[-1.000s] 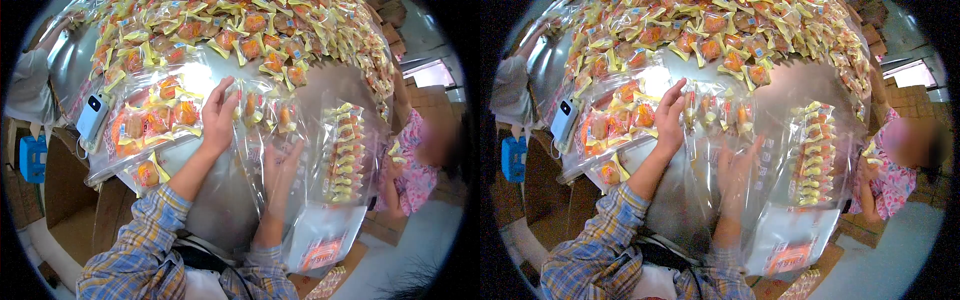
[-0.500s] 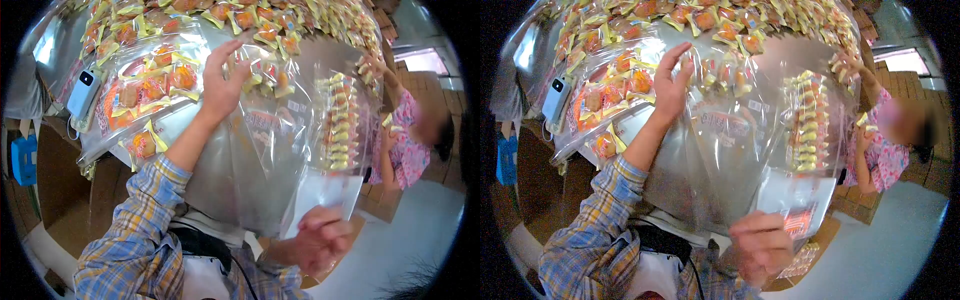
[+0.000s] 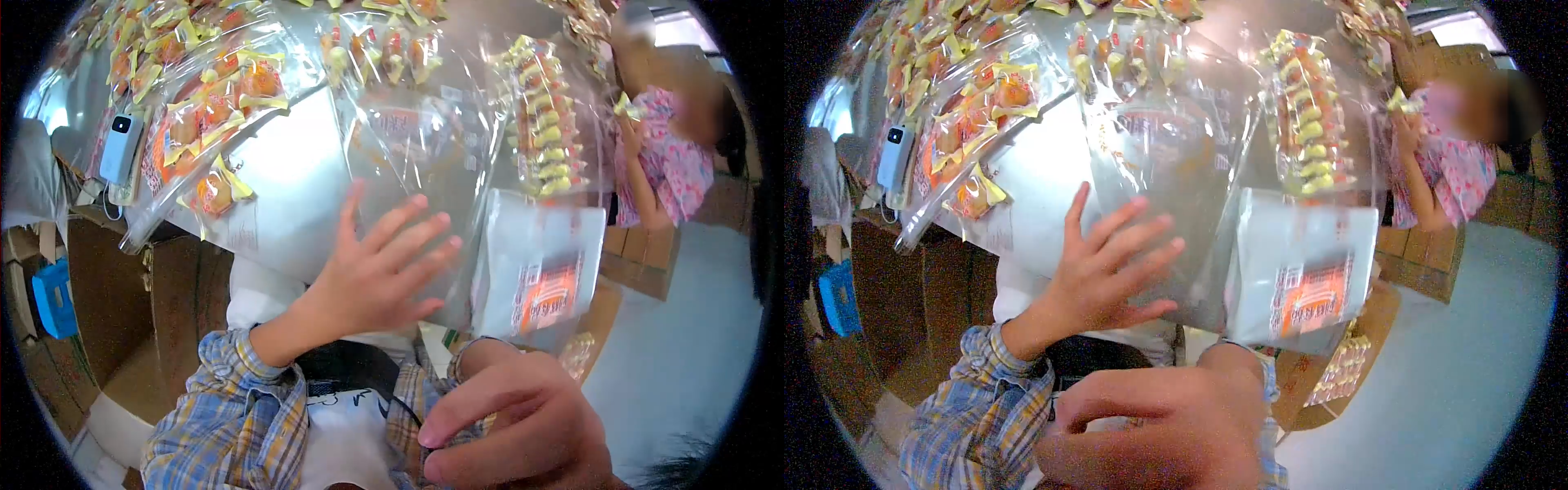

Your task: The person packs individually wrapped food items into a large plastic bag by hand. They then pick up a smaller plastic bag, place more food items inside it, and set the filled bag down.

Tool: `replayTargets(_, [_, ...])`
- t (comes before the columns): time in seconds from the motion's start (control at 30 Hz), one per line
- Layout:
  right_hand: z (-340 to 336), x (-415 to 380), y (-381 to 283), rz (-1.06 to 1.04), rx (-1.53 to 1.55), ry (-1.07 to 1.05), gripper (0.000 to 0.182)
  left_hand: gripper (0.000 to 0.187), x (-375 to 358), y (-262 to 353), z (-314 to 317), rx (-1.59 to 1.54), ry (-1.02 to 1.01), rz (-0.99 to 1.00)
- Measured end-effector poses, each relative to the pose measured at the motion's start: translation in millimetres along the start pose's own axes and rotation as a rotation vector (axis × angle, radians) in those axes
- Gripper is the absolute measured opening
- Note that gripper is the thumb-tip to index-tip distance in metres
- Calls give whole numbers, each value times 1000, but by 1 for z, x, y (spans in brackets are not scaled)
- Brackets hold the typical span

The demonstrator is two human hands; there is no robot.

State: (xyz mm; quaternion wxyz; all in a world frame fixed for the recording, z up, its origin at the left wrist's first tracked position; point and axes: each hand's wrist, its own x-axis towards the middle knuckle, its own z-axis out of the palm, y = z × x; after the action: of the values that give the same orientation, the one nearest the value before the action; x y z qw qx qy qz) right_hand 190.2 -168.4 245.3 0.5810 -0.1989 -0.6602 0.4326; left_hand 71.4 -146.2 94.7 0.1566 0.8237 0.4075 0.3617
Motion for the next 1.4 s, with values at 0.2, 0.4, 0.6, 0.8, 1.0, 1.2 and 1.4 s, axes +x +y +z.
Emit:
replayTargets(0.2, [-29,-52,-48,0,-401,1,47,33,-33,-1,-6,123,-24,4])
replayTargets(0.4, [-94,-123,38,306,-1288,105,77,29,-57,-12,-31,34,178,-59])
replayTargets(0.6, [-71,-174,84,538,-1293,140,99,26,-95,-10,-57,50,294,2])
replayTargets(0.8, [-48,-180,83,641,-959,604,33,23,-124,-13,-89,37,234,35])
replayTargets(1.0, [-40,-188,51,448,-1108,645,24,25,-146,-27,-116,32,220,5])
replayTargets(1.2, [-36,-226,18,415,-1174,703,23,23,-166,-25,-143,-8,216,55])
replayTargets(1.4, [-31,-261,-9,430,-1288,697,24,22,-202,-5,-146,40,162,45])
